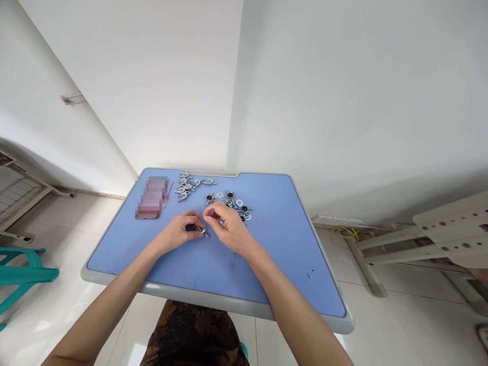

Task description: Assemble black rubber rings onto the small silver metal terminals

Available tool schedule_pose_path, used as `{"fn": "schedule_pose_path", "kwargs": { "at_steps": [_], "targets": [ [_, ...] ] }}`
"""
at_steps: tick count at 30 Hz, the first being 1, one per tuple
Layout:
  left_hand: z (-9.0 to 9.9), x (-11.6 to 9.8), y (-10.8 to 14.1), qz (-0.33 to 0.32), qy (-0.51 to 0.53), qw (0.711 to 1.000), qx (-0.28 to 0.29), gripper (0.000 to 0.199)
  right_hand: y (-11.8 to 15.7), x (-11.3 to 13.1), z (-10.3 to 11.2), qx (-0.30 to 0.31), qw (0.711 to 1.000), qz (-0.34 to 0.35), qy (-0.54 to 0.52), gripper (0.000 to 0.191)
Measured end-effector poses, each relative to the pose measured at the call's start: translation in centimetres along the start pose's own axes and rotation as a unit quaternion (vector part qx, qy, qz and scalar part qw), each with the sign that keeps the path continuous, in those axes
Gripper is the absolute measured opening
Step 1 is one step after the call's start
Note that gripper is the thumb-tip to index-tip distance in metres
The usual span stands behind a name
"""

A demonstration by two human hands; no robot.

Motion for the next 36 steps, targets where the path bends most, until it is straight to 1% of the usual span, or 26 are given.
{"fn": "schedule_pose_path", "kwargs": {
  "at_steps": [4,13,18,24,29,32,36],
  "targets": [
    [0.0,-0.1,0.0,0.001,-0.001,1.0,0.0,0.013,0.0,0.1,0.1,-0.007,1.0,0.006,-0.007,0.012],
    [0.0,-0.1,0.0,-0.001,-0.002,1.0,0.001,0.012,0.0,0.3,-0.2,0.007,1.0,0.014,0.015,0.014],
    [0.0,-0.1,0.0,-0.001,-0.005,1.0,-0.004,0.012,0.0,0.4,-0.6,0.0,0.998,0.046,0.045,0.011],
    [0.0,0.2,-0.1,-0.003,-0.004,1.0,-0.004,0.012,0.0,0.6,-0.8,-0.008,0.992,0.075,0.103,0.027],
    [0.0,0.1,-0.1,-0.006,-0.001,1.0,0.001,0.011,0.2,1.1,-0.5,0.01,0.993,0.086,0.085,0.036],
    [0.0,0.0,-0.1,-0.007,0.005,1.0,0.001,0.011,0.1,0.8,-0.5,-0.011,0.993,0.081,0.083,0.034],
    [0.0,-0.2,0.0,-0.002,0.012,1.0,0.003,0.011,0.0,0.3,-0.5,-0.075,0.989,0.066,0.11,0.025]
  ]
}}
Point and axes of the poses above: each hand's wrist, its own y-axis away from the middle knuckle, its own z-axis out of the back of the hand, x = y × z, the point moved 5 cm from there along -y, towards the middle knuckle, and after that the axes turned 7 degrees about y, right-handed, at the moved point
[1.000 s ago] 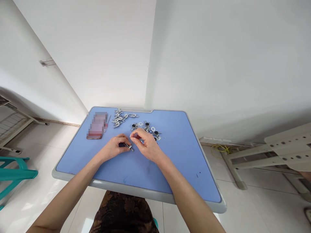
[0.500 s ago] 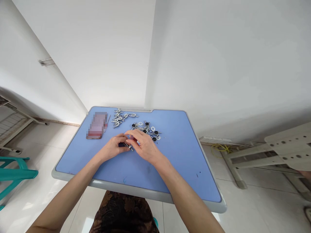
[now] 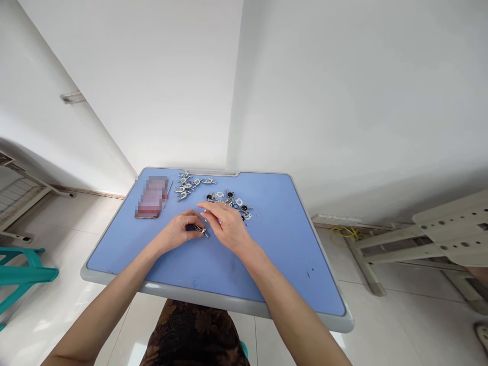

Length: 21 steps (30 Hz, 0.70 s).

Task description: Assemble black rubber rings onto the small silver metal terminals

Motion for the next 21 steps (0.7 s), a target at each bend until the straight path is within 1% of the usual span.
{"fn": "schedule_pose_path", "kwargs": {
  "at_steps": [2,5,8,10,14,16,18,21],
  "targets": [
    [0.0,0.0,0.0,0.003,-0.003,1.0,0.003,0.011,0.0,0.2,0.0,-0.004,1.0,0.005,0.015,0.025],
    [0.0,0.1,0.0,-0.001,-0.012,1.0,0.004,0.012,0.0,1.0,0.0,0.029,0.999,0.029,0.016,0.031],
    [0.0,0.2,-0.1,-0.006,-0.021,1.0,0.003,0.011,0.0,1.4,0.2,0.052,0.997,0.062,-0.009,0.036],
    [0.0,0.3,-0.1,-0.005,-0.021,1.0,0.002,0.01,-0.1,1.4,0.2,0.039,0.997,0.071,-0.01,0.033],
    [-0.1,0.4,-0.1,-0.007,-0.014,1.0,0.003,0.012,-0.1,0.9,0.2,-0.028,0.997,0.062,0.028,0.019],
    [-0.1,0.4,-0.1,-0.009,-0.009,1.0,0.004,0.013,-0.1,1.1,0.1,-0.044,0.995,0.075,0.04,0.014],
    [-0.1,0.4,0.0,-0.01,-0.006,1.0,0.003,0.012,0.0,1.5,0.1,-0.032,0.994,0.097,0.046,0.016],
    [0.0,0.4,0.0,-0.01,-0.009,1.0,0.002,0.012,0.0,1.9,0.0,0.003,0.993,0.114,0.039,0.025]
  ]
}}
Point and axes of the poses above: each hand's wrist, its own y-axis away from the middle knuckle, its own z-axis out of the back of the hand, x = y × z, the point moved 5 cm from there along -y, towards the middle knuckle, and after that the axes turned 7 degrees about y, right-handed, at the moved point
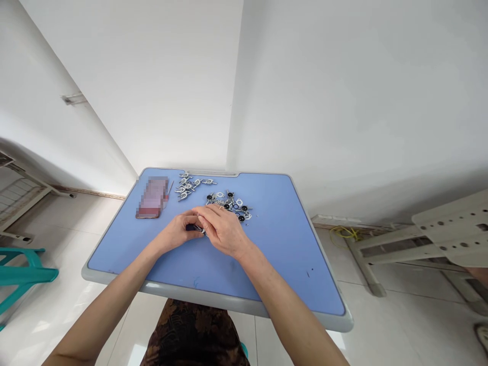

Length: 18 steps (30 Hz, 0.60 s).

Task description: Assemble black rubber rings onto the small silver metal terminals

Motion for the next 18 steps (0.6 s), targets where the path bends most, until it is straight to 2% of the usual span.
{"fn": "schedule_pose_path", "kwargs": {
  "at_steps": [3,7,10,14,18],
  "targets": [
    [0.0,0.1,0.0,0.003,-0.007,1.0,0.0,0.012,0.0,-0.4,0.1,-0.023,1.0,-0.014,-0.006,0.027],
    [-0.2,0.0,0.0,-0.003,-0.018,1.0,0.003,0.013,0.1,-1.1,0.0,-0.067,0.997,-0.035,0.016,0.017],
    [-0.3,-0.2,0.0,-0.01,-0.028,1.0,-0.005,0.015,0.1,-1.0,-0.1,-0.049,0.998,-0.039,0.009,0.016],
    [-0.3,-0.5,0.1,-0.013,-0.038,0.999,-0.007,0.012,0.1,-0.7,0.1,0.006,0.999,-0.03,-0.031,0.028],
    [-0.2,-0.4,0.1,-0.01,-0.04,0.999,-0.005,0.01,0.1,-0.8,0.4,-0.02,0.999,-0.026,-0.035,0.029]
  ]
}}
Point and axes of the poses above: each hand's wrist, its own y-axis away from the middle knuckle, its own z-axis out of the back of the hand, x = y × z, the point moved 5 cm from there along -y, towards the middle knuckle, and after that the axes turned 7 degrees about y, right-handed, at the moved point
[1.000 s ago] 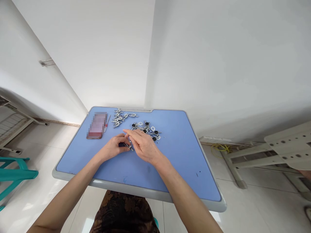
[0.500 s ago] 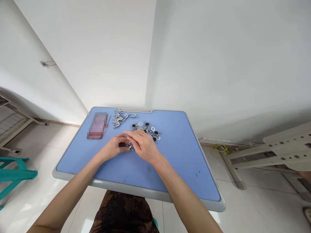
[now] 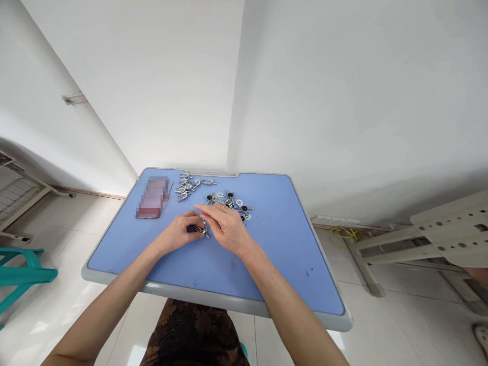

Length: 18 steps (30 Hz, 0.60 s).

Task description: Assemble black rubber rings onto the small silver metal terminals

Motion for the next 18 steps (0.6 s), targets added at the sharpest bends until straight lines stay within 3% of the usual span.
{"fn": "schedule_pose_path", "kwargs": {
  "at_steps": [6,13,18],
  "targets": [
    [0.0,0.05,0.03,0.007,-0.003,1.0,0.001,0.013,0.21,-0.58,-0.2,-0.04,0.997,-0.012,0.06,0.009],
    [-0.07,0.13,-0.04,0.012,0.01,1.0,0.007,0.009,0.16,0.09,-0.37,0.042,0.999,0.004,0.008,0.03],
    [-0.04,0.4,-0.02,0.018,0.011,1.0,0.007,0.014,0.29,-0.75,-0.66,-0.02,0.998,-0.056,0.024,0.013]
  ]
}}
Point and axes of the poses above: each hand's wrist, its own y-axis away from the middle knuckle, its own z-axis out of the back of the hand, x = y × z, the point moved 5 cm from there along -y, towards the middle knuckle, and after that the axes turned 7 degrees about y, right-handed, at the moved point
